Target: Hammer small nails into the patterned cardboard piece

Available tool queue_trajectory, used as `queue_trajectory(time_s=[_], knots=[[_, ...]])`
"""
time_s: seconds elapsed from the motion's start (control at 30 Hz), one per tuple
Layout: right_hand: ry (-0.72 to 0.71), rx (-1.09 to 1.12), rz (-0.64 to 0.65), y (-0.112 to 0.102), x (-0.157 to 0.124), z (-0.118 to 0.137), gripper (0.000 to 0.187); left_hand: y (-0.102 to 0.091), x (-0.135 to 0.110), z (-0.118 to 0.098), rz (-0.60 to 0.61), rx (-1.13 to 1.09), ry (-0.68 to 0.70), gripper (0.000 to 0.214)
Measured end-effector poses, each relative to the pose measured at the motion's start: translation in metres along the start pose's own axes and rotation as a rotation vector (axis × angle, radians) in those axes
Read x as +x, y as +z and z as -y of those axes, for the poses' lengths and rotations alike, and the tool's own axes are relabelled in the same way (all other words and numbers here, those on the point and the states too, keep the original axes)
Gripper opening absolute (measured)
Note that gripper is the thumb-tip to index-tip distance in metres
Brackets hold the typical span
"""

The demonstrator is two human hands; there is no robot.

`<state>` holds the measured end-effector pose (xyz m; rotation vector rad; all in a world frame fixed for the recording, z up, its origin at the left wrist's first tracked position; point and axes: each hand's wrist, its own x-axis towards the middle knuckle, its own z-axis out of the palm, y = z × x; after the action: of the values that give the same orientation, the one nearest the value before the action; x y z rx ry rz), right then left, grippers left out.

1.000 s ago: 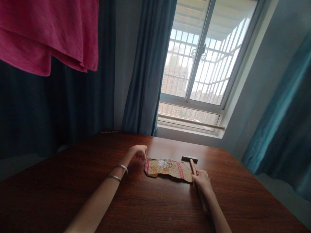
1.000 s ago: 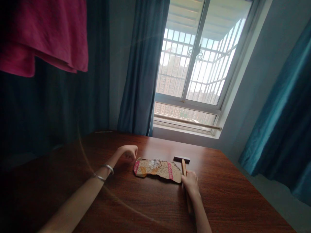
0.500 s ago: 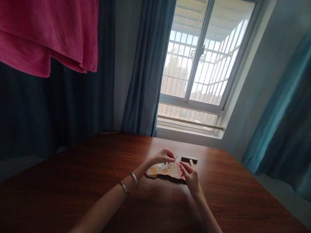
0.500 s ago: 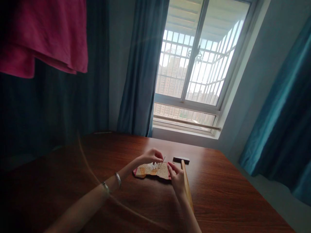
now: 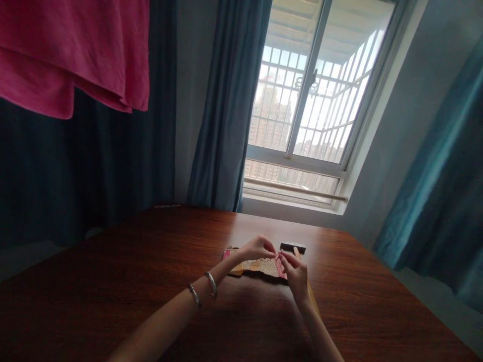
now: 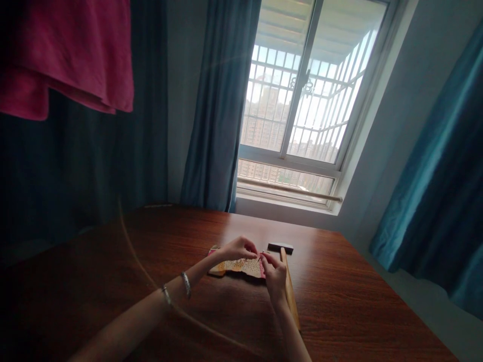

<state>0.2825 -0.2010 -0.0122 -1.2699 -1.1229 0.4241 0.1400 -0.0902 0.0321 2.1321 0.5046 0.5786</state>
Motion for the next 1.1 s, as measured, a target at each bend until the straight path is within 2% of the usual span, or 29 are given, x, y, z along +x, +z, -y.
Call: queue_trajectory(time_s=[0.1, 0.17, 0.23, 0.3, 0.4, 0.5, 0.67, 0.9, 1.1], knots=[[0.007, -0.011, -0.047, 0.001, 0.012, -0.012, 0.036, -0.013, 0.006, 0.001, -0.205, 0.043, 0.007, 0.034], [0.010, -0.025, -0.020, 0.005, 0.020, -0.019, 0.037, -0.018, 0.012, 0.010, -0.345, 0.000, -0.017, 0.036], [0.010, -0.056, 0.027, 0.013, 0.026, -0.024, 0.038, -0.019, 0.016, 0.026, -0.437, -0.099, -0.056, 0.037], [-0.003, -0.115, 0.067, 0.020, 0.031, -0.029, 0.037, -0.016, 0.019, 0.043, -0.474, -0.228, -0.100, 0.037], [-0.030, -0.214, 0.083, 0.029, 0.035, -0.035, 0.033, -0.009, 0.019, 0.063, -0.475, -0.425, -0.165, 0.039], [-0.042, -0.274, 0.091, 0.032, 0.036, -0.041, 0.031, -0.003, 0.018, 0.069, -0.445, -0.527, -0.201, 0.041], [-0.078, -0.276, 0.125, 0.033, 0.035, -0.043, 0.027, 0.001, 0.018, 0.066, -0.391, -0.418, -0.164, 0.038], [-0.106, -0.309, 0.131, 0.035, 0.034, -0.045, 0.027, 0.006, 0.019, 0.074, -0.359, -0.256, -0.134, 0.035], [-0.107, -0.329, 0.148, 0.036, 0.034, -0.050, 0.027, 0.006, 0.017, 0.067, -0.330, -0.193, -0.121, 0.033]])
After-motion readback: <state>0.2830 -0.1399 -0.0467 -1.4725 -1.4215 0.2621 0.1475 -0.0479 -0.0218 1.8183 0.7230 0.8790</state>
